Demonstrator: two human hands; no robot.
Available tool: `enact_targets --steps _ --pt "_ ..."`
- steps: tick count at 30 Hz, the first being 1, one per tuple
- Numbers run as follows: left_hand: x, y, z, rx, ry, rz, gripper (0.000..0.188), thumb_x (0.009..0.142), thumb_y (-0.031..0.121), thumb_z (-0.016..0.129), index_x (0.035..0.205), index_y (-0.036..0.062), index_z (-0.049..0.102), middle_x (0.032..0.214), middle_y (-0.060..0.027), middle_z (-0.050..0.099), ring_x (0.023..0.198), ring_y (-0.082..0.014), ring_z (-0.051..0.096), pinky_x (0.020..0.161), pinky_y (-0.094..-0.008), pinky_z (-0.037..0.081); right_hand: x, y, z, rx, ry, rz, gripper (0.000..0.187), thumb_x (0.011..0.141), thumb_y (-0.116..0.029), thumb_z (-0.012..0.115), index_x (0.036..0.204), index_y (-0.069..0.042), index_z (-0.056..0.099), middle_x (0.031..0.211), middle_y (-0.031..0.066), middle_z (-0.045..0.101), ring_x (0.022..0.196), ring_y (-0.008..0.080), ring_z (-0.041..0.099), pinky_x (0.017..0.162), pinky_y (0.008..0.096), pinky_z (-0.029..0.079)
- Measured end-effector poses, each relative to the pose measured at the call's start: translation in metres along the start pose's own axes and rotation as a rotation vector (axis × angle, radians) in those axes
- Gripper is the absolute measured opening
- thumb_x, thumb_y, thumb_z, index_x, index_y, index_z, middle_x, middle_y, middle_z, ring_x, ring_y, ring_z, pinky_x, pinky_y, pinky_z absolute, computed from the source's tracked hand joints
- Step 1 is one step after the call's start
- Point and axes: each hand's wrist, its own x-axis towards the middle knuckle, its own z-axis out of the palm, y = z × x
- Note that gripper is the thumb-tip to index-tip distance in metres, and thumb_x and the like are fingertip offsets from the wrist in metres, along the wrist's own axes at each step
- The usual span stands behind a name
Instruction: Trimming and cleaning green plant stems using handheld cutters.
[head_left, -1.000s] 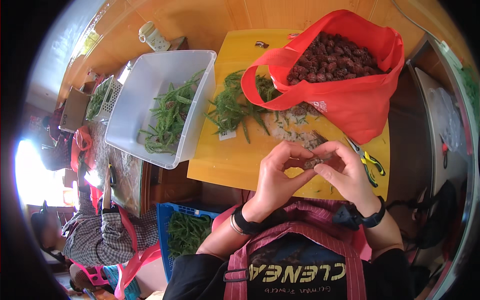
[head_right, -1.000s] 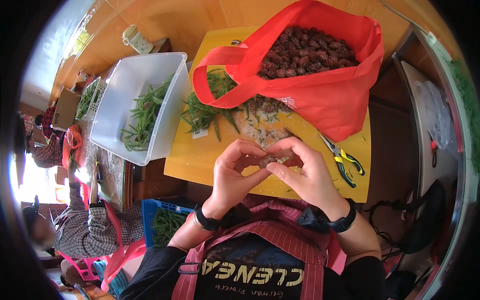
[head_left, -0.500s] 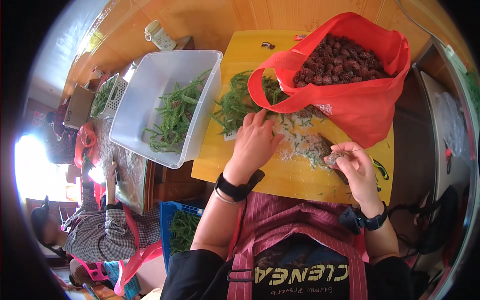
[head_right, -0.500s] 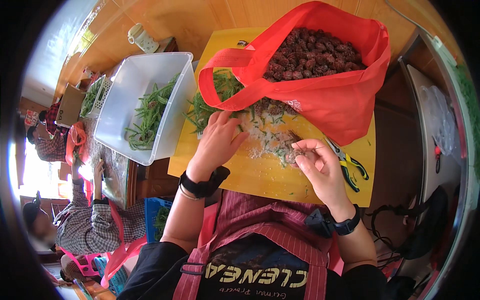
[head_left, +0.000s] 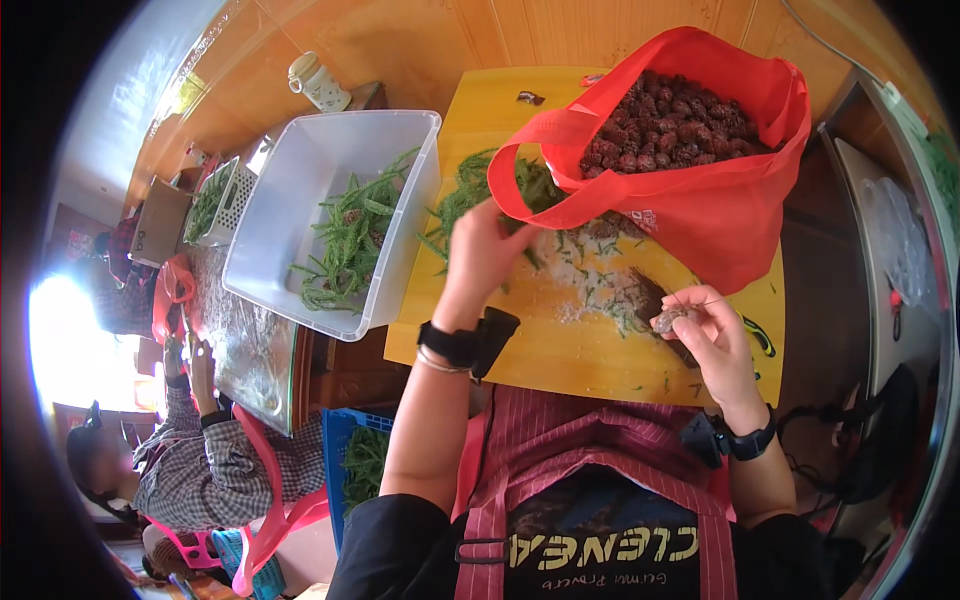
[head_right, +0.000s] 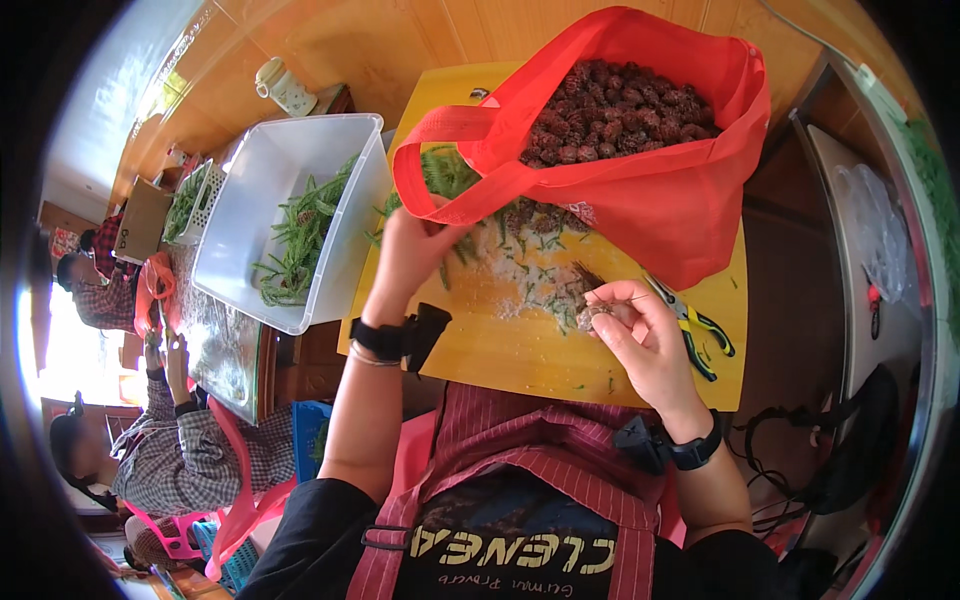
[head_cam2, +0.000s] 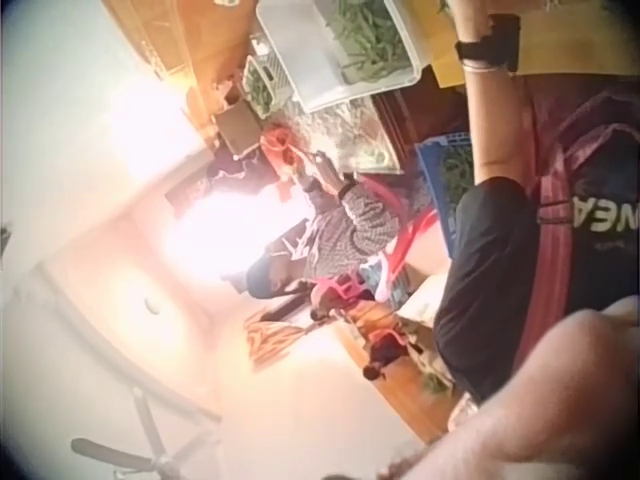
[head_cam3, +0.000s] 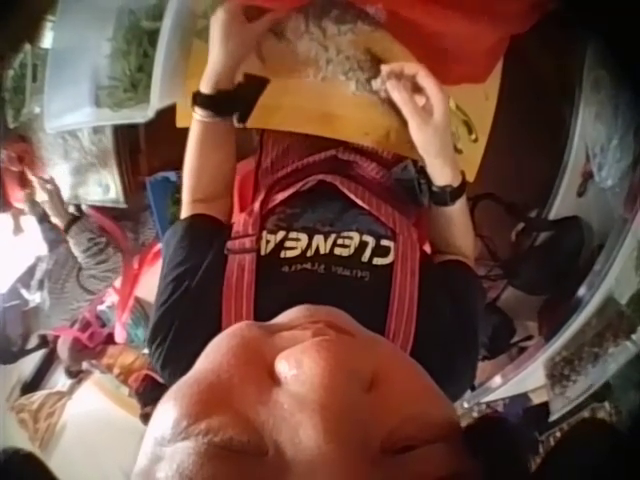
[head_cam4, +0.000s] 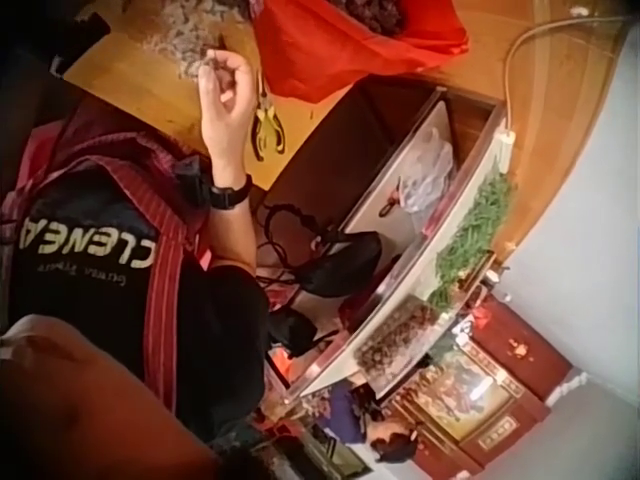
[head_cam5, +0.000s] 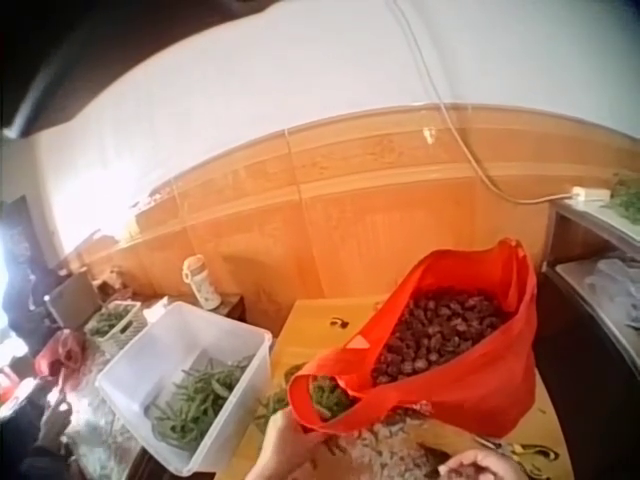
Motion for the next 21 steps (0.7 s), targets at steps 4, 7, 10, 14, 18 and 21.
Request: enact_targets --steps 4,7,10,14,18,21 --pt "-0.018 0.007 -0.030 -0.563 -0.051 -0.149 0.014 0.077 0.008 0.069 0.079 0.0043 0.055 0.067 0.0032 0.055 0.060 -0.0033 0.049 0.056 -0.0182 0.038 0.001 -0.001 -0.002 -0.058 -0.009 0.019 0.021 0.089 -0.012 0.052 0.106 0.001 0.051 0.095 0.0061 0.057 0.085 0.0108 0.057 0.075 0.0239 0.045" --pt "-0.042 0.013 -0.039 -0.736 -0.111 -0.247 0.017 0.081 0.005 0.064 0.084 0.0074 0.048 0.073 0.0043 0.053 0.066 -0.0033 0.049 0.059 -0.0165 0.038 0.004 -0.005 0.002 -0.055 -0.012 0.041 0.021 0.089 -0.013 0.050 0.106 0.000 0.051 0.096 0.0062 0.058 0.083 0.0100 0.055 0.075 0.0233 0.044" --pt "-0.066 0.010 -0.041 -1.077 -0.177 -0.257 0.028 0.080 0.002 0.064 0.095 0.0086 0.042 0.081 0.0016 0.053 0.074 -0.0053 0.049 0.066 -0.0182 0.039 0.005 -0.006 0.009 0.040 -0.036 0.076 0.021 0.089 -0.013 0.049 0.106 0.000 0.052 0.098 0.0071 0.058 0.083 0.0100 0.055 0.075 0.0225 0.043" --pt "-0.085 0.025 -0.027 -1.076 -0.231 -0.259 0.030 0.080 0.011 0.065 0.098 0.0120 0.041 0.080 0.0002 0.050 0.068 -0.0055 0.043 0.059 -0.0172 0.033 0.004 -0.009 0.020 0.082 -0.094 0.071 0.022 0.089 -0.014 0.050 0.105 0.000 0.053 0.103 0.0083 0.056 0.091 0.0120 0.054 0.080 0.0246 0.042" --pt "-0.094 0.042 -0.016 -1.158 -0.252 -0.291 0.026 0.083 0.009 0.058 0.102 0.0099 0.040 0.079 -0.0029 0.051 0.073 -0.0091 0.045 0.066 -0.0214 0.033 0.010 -0.015 0.032 0.055 -0.215 -0.085 0.022 0.088 -0.019 0.054 0.099 -0.001 0.057 0.115 0.0125 0.051 0.102 0.0164 0.050 0.087 0.0291 0.040" --pt "-0.096 0.043 -0.006 -1.219 -0.321 -0.272 0.024 0.085 0.006 0.055 0.103 0.0076 0.039 0.080 -0.0037 0.052 0.075 -0.0100 0.048 0.070 -0.0223 0.036 0.010 -0.014 0.033 0.102 -0.313 -0.080 0.024 0.087 -0.022 0.058 0.097 0.000 0.058 0.126 0.0158 0.044 0.104 0.0177 0.049 0.087 0.0299 0.040"
